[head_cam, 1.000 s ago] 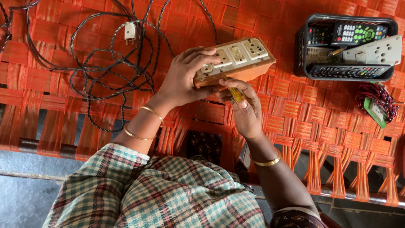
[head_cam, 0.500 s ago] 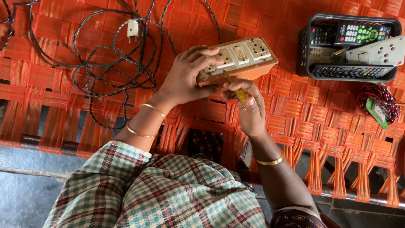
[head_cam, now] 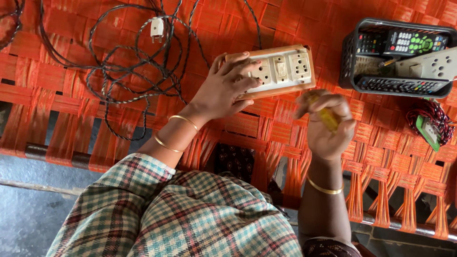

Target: The person repairs an electrical switchboard by using a screwdriver to tighten internal screws and then reassembling the plastic housing on a woven bed surface.

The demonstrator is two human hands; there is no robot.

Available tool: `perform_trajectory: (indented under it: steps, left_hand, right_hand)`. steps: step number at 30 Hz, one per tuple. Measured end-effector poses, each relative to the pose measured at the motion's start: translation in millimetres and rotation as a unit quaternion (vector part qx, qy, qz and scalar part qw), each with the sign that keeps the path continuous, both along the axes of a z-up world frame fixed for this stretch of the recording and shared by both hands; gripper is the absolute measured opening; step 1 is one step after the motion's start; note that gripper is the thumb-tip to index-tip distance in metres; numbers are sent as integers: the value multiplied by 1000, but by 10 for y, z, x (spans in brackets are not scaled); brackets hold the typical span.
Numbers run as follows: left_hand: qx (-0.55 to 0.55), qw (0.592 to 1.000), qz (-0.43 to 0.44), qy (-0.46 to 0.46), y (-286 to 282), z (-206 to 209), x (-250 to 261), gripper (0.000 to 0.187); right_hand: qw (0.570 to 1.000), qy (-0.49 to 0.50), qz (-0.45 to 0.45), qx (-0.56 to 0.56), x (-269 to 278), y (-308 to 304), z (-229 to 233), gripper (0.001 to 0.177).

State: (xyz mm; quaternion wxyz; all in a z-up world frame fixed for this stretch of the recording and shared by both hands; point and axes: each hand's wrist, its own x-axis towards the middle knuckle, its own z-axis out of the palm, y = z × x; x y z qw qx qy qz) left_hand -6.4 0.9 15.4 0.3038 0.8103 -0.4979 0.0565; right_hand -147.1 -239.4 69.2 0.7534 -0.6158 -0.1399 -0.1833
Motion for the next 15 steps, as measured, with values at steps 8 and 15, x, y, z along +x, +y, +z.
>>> perform_trajectory:
  steps: [8,15]
  left_hand:
    - [-42,995,60,69,-56,22,38,111]
    - [-7,986,44,159,-12,41,34,122]
  right_hand:
    - [987,62,-40,140,-13,-26,-18,46]
    - [978,90,-43,181,-20,-26,-79,57]
